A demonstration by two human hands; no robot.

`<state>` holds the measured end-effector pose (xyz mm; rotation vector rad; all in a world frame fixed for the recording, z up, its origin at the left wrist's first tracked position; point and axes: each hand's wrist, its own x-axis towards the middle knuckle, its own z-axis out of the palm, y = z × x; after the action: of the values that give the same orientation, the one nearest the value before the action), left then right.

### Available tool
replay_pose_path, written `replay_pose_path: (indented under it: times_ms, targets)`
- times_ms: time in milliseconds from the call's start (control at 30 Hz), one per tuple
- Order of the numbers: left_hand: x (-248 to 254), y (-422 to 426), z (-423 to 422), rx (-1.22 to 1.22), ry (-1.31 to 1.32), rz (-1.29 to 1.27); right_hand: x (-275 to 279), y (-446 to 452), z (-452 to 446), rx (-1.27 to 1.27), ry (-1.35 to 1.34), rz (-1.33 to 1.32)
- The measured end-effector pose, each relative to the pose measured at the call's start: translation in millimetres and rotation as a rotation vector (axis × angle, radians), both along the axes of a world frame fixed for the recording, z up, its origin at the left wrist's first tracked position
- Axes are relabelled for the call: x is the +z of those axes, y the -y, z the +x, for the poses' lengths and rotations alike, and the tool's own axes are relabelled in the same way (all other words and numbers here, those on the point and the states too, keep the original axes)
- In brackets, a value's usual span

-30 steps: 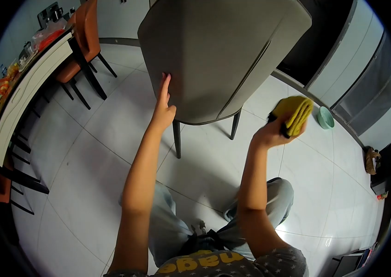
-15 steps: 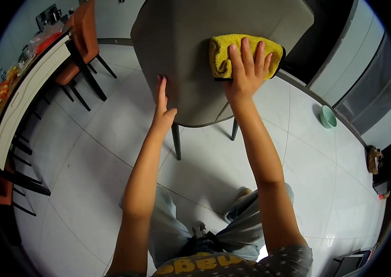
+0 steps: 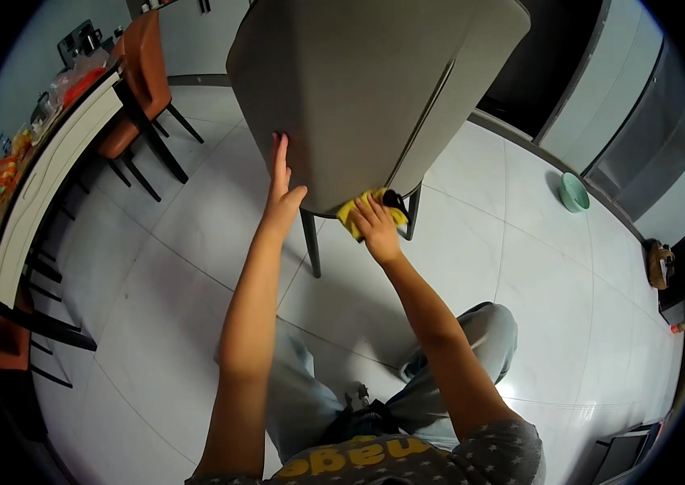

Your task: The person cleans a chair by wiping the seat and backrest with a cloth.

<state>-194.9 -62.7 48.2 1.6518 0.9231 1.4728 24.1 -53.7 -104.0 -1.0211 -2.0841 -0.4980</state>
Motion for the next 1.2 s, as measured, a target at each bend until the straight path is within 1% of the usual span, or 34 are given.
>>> replay_pose_path:
  times_ms: [33,67,100,133,167,200,267,333,400,467,533,567,600,667,800,867,900,967,1000,1067,1100,1133,1167,1200]
  targets:
    - [-0.3,0.2,-0.8,-0.002,-0.013,0.002,-21.8,4.5,8.5,-0.013,-0.197,-0.136]
    - [-1.3,-1.0,-1.6,-0.006,-0.011,0.01,-32.1,10.3,15.8,-0.024,-0.393,-0.267]
    - [-3.0,-3.0,-1.5,-0.003,-0.017,0.01,-33.5,19.3,23.1,-0.108,-0.794,-0.368]
    - [-2.5,-3.8,-0.6,0.001,-0.023,0.008,-23.7,27.0,27.7,-0.191,-1.195,-0.466]
    - [-2.0,-4.3,-0.8,0.0,-0.017,0.013,-10.8,28.4,35.5,-0.172,-1.325,-0.377]
    - [-1.5,-3.9,-0.8,0.001,-0.021,0.006,23.8,35.2,36.9,-0.151,-1.455,-0.288]
    - [-2.1,-4.0,0.0,-0.003,-0.026,0.0,92.1,34.0,33.5,0.077,-1.601,-0.113]
    - [-3.5,-4.8,0.5,0.001,-0.015,0.01,158.2,25.4,28.0,0.141,-1.433,0.111]
    - [-4.5,-6.8,0.0,0.008,-0.018,0.008,227.8,16.4,19.6,-0.013,-0.848,0.533]
    - [-5.2,-7.0,-0.3,0.015,-0.023,0.003,281.9,1.4,9.1,-0.06,-0.486,0.779]
    - [-5.7,-5.6,-0.7,0.003,0.005,-0.001,308.2,-9.6,-7.1,-0.109,-0.331,0.711]
    - [-5.5,-4.5,-0.3,0.003,0.007,-0.008,303.5,-26.2,-16.5,-0.159,-0.357,0.78]
    - [-3.6,-4.0,0.3,0.002,0.02,-0.011,298.4,-25.9,-21.7,-0.156,-0.383,0.767]
    - [-1.3,-6.0,3.4,0.002,0.039,-0.008,270.2,-26.7,-25.5,-0.184,-0.328,0.71]
    - [-6.5,-7.5,7.0,-0.004,0.089,-0.015,156.9,-28.6,-25.1,-0.162,-0.102,0.416]
    - [-5.1,-7.6,4.4,-0.002,0.106,-0.014,115.4,-15.2,-24.9,-0.137,-0.027,0.283]
    - [-4.5,-7.2,3.2,-0.004,0.104,-0.01,100.7,-7.2,-23.2,-0.136,-0.028,0.285]
    - [-4.9,-6.2,1.5,-0.011,0.107,0.001,86.3,8.6,-10.2,-0.013,0.011,0.084]
    - [-6.1,-6.9,-2.0,-0.021,0.093,-0.013,88.1,17.4,-3.2,-0.017,0.017,0.094]
    - [-5.1,-7.2,-4.3,-0.03,0.09,-0.013,96.3,27.9,9.4,0.193,-0.298,-0.175]
    - [-3.9,-6.1,-5.7,-0.044,0.091,-0.026,101.9,27.7,12.1,0.206,-0.542,-0.154]
    - [-2.0,-5.4,-7.6,-0.056,0.091,-0.039,118.6,33.8,14.1,0.19,-0.786,-0.17]
    - [-0.6,-5.0,-8.3,-0.05,0.098,-0.028,154.3,44.9,10.7,0.164,-0.907,-0.099]
    - [0.1,-4.5,-7.6,-0.046,0.088,-0.025,180.6,46.1,9.4,0.124,-0.912,0.074]
